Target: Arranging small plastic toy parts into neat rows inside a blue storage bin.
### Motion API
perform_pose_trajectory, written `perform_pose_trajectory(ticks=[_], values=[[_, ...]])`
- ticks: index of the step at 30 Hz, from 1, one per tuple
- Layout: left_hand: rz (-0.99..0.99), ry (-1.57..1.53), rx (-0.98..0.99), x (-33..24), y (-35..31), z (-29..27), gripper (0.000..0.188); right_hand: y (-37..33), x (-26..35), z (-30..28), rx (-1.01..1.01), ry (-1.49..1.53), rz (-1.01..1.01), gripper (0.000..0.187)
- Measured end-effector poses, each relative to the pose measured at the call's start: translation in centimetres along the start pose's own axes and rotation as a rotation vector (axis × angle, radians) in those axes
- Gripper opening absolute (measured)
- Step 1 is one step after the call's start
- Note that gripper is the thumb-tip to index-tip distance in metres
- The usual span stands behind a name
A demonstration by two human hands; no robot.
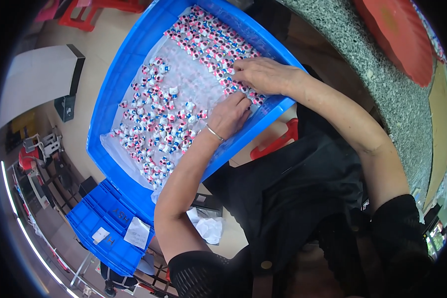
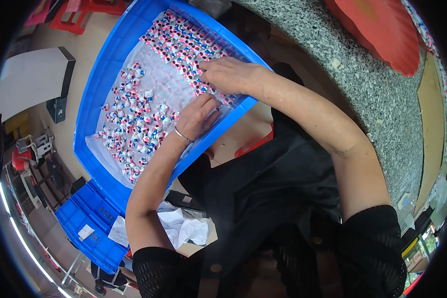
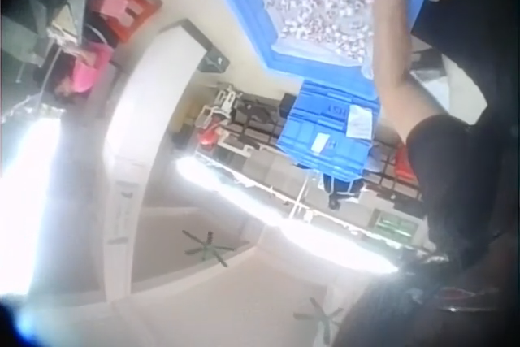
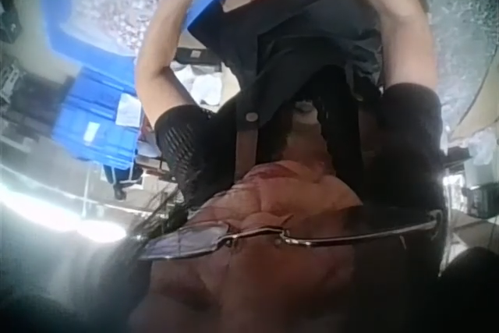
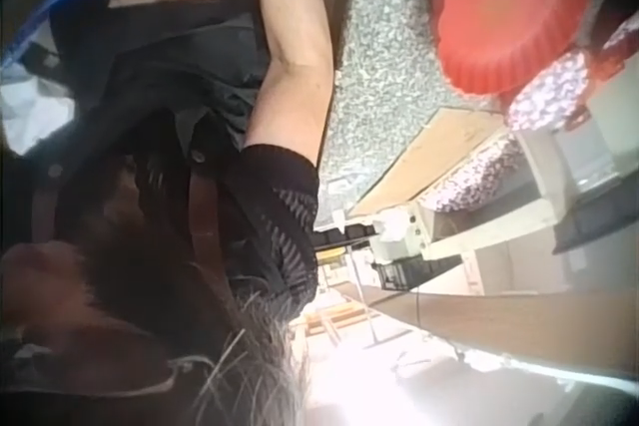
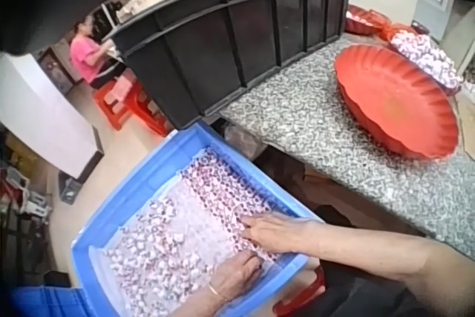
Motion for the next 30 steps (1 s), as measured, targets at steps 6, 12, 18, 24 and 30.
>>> perform_pose_trajectory(ticks=[6,12,18,24,30], values=[[-0.041,-0.047,-0.076,0.8,-0.5,0.3,0.021,-0.1,0.3,0.2,0.029,0.025,-0.007,0.027],[-0.238,-0.148,-0.329,2.9,-2.4,-4.9,0.021,-0.2,-0.6,0.4,-0.105,-0.032,-0.01,0.029],[-0.409,0.243,-0.139,7.2,-7.1,-7.6,0.023,0.7,-0.1,0.3,-0.026,-0.015,-0.013,0.026],[-0.498,-0.008,-0.244,6.2,-5.8,-7.8,0.022,0.5,-0.7,1.1,0.024,-0.046,0.012,0.028],[-0.458,-0.841,-0.198,1.8,-4.0,-2.6,0.019,0.4,-0.5,0.8,-0.002,-0.031,-0.024,0.027]])
Point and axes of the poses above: each hand's wrist, its own y-axis towards the middle knuckle, its own z-axis out of the palm, x = y × z, the point moved 6 cm from there along y, towards the middle knuckle, and after that the axes turned 13 degrees about -y, right-handed, at the moved point
